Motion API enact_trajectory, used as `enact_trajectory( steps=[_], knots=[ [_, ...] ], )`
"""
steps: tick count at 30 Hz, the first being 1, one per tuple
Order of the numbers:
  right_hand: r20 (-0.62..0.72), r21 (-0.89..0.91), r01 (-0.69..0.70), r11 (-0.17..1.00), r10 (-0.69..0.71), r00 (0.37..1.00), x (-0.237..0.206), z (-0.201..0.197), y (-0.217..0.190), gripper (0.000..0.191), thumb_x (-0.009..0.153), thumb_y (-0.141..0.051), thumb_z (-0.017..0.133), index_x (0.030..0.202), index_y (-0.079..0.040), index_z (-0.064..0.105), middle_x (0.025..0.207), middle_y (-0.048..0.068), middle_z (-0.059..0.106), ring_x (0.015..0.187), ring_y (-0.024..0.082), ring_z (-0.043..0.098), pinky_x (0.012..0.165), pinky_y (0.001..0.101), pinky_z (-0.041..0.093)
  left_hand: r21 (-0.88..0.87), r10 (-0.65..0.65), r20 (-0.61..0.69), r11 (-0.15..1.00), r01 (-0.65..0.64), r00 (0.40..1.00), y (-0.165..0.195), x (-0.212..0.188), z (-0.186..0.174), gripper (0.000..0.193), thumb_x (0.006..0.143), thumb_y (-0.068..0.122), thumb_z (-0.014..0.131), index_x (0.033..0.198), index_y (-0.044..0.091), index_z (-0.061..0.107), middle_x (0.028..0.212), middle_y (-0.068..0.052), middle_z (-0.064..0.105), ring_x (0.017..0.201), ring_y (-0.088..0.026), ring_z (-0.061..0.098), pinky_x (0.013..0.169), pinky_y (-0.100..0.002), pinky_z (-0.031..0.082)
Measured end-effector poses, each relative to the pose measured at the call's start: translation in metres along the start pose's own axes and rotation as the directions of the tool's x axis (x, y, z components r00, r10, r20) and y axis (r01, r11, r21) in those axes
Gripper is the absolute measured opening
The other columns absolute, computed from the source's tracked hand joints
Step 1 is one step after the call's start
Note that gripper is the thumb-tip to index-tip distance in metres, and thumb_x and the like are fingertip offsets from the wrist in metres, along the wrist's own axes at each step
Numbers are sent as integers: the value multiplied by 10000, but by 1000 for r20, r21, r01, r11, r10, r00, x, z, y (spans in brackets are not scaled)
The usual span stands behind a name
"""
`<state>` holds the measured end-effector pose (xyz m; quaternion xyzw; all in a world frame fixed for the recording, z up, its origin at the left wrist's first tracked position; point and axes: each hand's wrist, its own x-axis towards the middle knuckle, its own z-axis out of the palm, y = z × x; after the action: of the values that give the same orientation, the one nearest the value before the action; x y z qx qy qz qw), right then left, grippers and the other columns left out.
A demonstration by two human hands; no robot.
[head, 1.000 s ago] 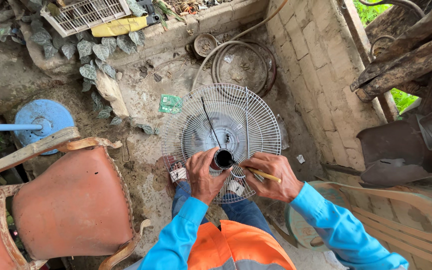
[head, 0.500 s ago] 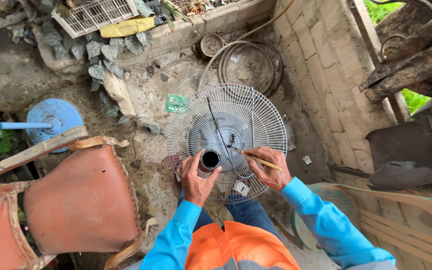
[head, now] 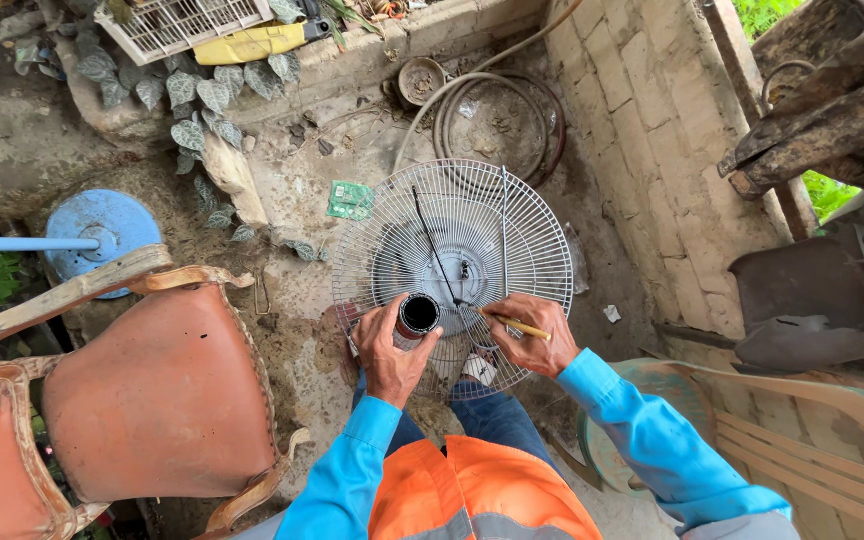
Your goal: The person paints a standing fan's wire guard with black paint using a brush, holding a small paint can in one hand. They then walk to a green bicycle and paint the rear wheel spokes and hub area with the brush, dipping it into the can.
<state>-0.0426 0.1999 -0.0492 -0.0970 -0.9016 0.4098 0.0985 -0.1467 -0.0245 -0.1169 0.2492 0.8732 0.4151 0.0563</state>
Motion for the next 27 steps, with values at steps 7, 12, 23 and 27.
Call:
enact_trajectory(
  steps=[7,12,23,27],
  knots=[
    [101,-36,18,999,-14,995,-19,-15,-13,164,807,-110,759,961,-60,788,772,93,725,648,257,700,554,376,559,15,15,12,1000,-15,1000,3,-2,8,723,715,360,938,1333,113,655,1176,-99,664,1208,-298,537,1076,-522,364],
    [89,-15,68,998,-67,994,-24,-22,-17,203,787,-95,742,984,-56,772,797,86,724,671,253,706,564,368,565,15,30,14,999,-30,999,2,-4,10,725,741,379,929,1352,109,645,1192,-119,650,1227,-317,522,1085,-534,351],
    [-4,12,-6,1000,6,1000,-13,-2,-7,151,848,-124,749,981,-58,780,812,98,732,676,262,707,587,375,565,2,-8,22,1000,8,1000,6,-2,6,726,739,379,924,1354,115,643,1189,-113,655,1220,-304,537,1082,-526,363],
    [44,64,-66,996,63,997,-21,-11,-7,155,841,-146,760,961,-55,794,793,97,740,655,246,715,583,364,575,0,-8,26,1000,8,1000,5,-3,6,714,745,372,924,1352,116,646,1187,-112,656,1232,-312,526,1097,-529,354]
  ],
)
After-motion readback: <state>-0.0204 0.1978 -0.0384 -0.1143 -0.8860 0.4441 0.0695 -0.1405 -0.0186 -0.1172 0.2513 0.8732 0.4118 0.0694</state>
